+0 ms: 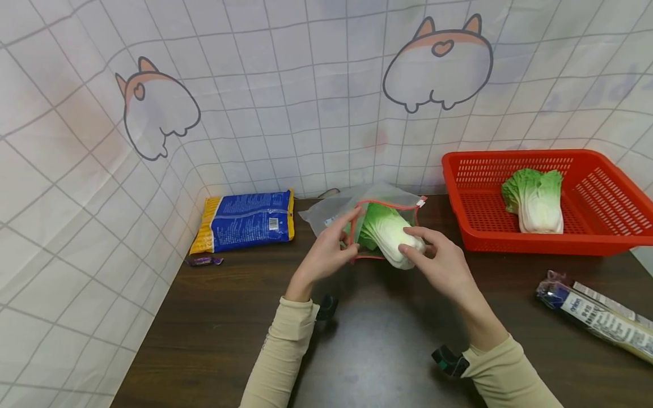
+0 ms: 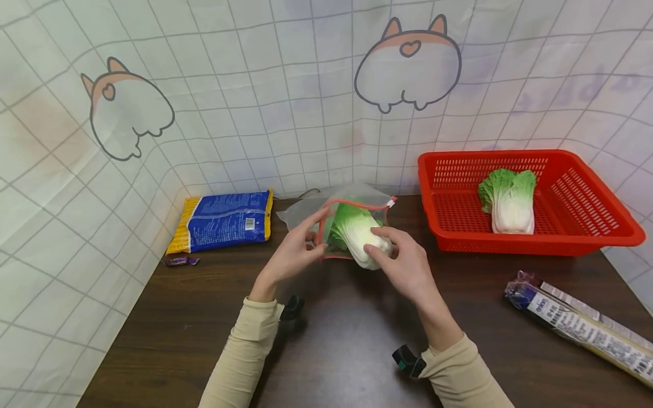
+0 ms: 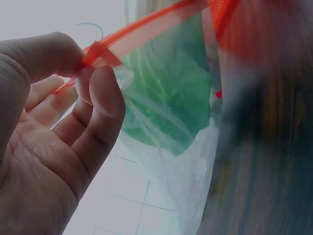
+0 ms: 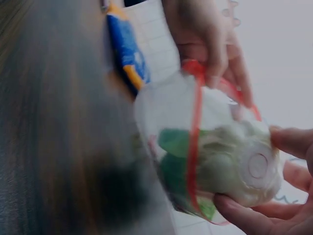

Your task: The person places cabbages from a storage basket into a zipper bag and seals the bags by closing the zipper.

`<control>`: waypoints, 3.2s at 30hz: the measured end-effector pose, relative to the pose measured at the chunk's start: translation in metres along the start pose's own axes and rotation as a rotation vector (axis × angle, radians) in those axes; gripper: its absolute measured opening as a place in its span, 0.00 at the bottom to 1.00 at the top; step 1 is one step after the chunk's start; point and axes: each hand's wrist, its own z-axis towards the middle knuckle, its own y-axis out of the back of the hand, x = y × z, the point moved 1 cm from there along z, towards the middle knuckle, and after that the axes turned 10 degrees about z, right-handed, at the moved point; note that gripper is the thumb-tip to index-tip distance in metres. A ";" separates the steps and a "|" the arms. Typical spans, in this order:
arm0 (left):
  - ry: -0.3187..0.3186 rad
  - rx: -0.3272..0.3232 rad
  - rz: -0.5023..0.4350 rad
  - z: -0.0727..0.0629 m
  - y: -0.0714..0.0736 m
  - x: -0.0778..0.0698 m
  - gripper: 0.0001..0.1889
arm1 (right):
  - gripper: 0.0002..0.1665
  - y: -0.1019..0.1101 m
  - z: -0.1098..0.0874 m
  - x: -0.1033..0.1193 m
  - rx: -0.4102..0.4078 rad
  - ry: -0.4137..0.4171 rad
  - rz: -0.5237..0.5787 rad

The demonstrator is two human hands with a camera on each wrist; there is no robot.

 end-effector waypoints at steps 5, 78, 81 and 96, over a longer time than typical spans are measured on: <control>-0.043 0.029 0.034 0.001 -0.004 -0.004 0.39 | 0.23 -0.010 0.000 -0.003 -0.127 0.146 -0.092; -0.022 -0.005 -0.165 0.001 -0.003 -0.017 0.41 | 0.20 0.013 -0.006 0.017 0.071 0.133 0.011; -0.016 -0.019 -0.176 0.000 0.001 -0.014 0.41 | 0.20 0.030 -0.002 0.010 0.043 0.079 0.222; -0.007 -0.011 -0.194 -0.003 0.005 -0.013 0.40 | 0.23 0.043 0.014 -0.028 0.128 -0.026 0.600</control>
